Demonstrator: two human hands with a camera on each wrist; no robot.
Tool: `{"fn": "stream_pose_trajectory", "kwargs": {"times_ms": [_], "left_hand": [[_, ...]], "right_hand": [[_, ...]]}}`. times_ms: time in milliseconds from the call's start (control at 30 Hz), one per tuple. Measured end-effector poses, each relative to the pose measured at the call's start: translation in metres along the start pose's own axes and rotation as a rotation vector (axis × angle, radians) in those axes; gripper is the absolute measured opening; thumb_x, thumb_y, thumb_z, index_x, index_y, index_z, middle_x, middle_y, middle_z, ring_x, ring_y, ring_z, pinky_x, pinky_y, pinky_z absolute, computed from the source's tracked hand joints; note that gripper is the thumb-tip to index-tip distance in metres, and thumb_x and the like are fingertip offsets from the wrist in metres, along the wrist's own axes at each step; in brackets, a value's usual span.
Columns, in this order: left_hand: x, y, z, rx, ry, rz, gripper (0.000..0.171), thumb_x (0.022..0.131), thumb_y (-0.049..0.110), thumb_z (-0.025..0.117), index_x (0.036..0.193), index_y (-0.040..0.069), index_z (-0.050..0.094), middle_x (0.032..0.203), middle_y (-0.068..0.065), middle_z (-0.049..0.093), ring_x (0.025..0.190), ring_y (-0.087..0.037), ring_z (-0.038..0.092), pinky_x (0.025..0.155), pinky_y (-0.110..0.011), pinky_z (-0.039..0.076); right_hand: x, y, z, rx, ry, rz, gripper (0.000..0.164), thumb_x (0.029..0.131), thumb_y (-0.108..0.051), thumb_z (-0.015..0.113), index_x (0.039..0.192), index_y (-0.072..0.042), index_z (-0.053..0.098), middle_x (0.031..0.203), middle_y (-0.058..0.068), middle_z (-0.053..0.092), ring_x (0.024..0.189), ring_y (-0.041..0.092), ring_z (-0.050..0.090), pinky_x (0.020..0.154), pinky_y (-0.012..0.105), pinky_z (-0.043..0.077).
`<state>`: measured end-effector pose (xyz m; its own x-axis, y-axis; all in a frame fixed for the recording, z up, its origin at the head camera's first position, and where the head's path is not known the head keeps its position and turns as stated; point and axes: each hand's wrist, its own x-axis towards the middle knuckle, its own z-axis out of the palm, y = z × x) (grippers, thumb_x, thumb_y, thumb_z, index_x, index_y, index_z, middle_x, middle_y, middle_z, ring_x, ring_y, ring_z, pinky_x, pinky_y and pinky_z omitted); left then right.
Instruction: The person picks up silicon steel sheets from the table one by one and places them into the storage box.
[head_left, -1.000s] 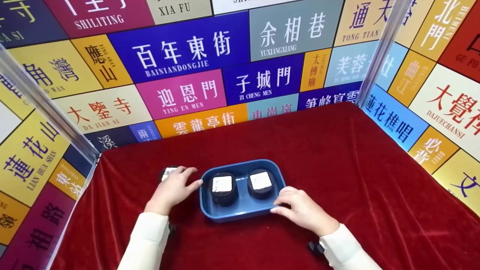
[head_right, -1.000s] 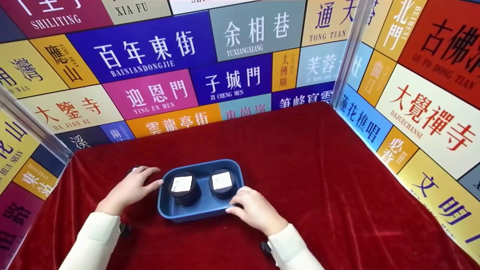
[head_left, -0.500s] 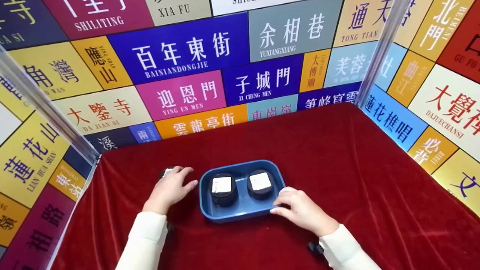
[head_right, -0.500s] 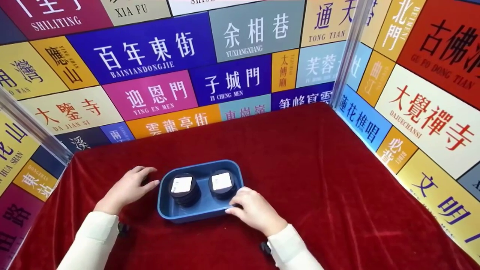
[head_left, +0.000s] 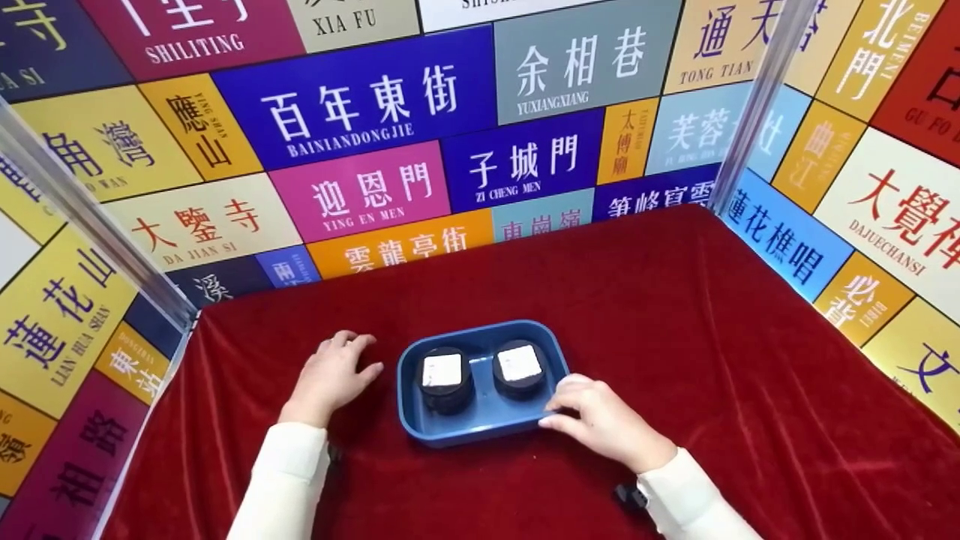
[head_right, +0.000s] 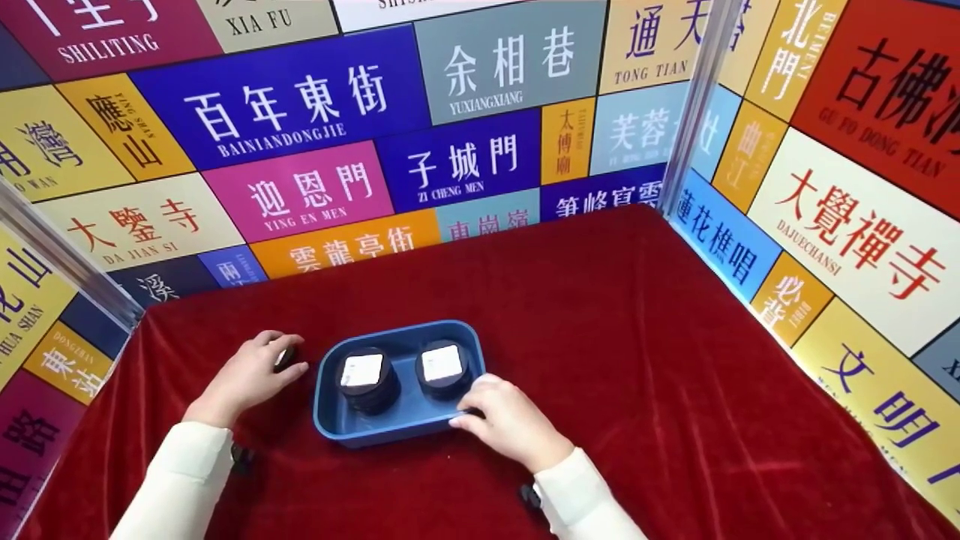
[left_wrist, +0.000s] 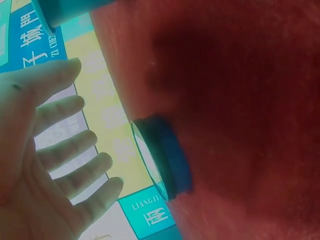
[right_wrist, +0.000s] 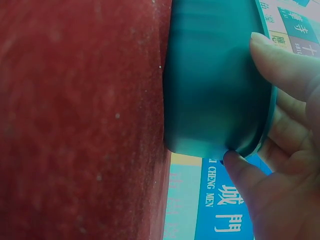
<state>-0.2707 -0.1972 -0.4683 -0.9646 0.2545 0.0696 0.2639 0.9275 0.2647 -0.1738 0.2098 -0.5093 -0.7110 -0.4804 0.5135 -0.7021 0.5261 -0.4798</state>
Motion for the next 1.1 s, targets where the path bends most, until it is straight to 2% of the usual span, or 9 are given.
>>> {"fn": "stream_pose_trajectory", "kwargs": {"times_ms": [233,500,833,1100], "left_hand": [[0.002,-0.009,0.002,0.022,0.005,-0.014,0.048,0.094,0.037,0.067,0.135,0.013,0.06,0.137,-0.022,0.054,0.124,-0.044,0.051,0.102,-0.063,0.044],[0.003,-0.017,0.004,-0.01,-0.006,-0.053,0.05,0.094,0.036,0.067,0.138,0.014,0.059,0.141,-0.021,0.05,0.126,-0.046,0.049,0.101,-0.065,0.042],[0.007,-0.03,0.009,-0.063,-0.09,-0.095,0.057,0.095,0.037,0.064,0.147,0.018,0.05,0.158,-0.024,0.034,0.14,-0.052,0.035,0.107,-0.071,0.035],[0.008,-0.033,0.014,-0.072,-0.098,-0.105,0.058,0.096,0.037,0.064,0.148,0.018,0.049,0.16,-0.025,0.031,0.14,-0.053,0.033,0.107,-0.074,0.033]], "right_hand": [[0.001,-0.001,-0.001,0.006,-0.003,0.004,0.007,0.088,-0.023,0.078,0.086,-0.017,0.077,0.081,-0.009,0.066,0.081,0.008,0.057,0.075,0.017,0.048],[0.0,0.001,0.001,0.003,0.007,-0.011,0.006,0.087,-0.022,0.079,0.086,-0.017,0.077,0.081,-0.009,0.066,0.081,0.009,0.057,0.076,0.016,0.047],[-0.001,0.001,0.001,-0.025,-0.003,0.013,0.006,0.087,-0.025,0.08,0.086,-0.02,0.077,0.083,-0.011,0.067,0.083,0.005,0.058,0.076,0.019,0.051],[-0.001,0.001,0.001,-0.007,0.0,0.013,0.006,0.088,-0.024,0.079,0.087,-0.018,0.078,0.083,-0.009,0.067,0.083,0.008,0.058,0.076,0.02,0.051]]}}
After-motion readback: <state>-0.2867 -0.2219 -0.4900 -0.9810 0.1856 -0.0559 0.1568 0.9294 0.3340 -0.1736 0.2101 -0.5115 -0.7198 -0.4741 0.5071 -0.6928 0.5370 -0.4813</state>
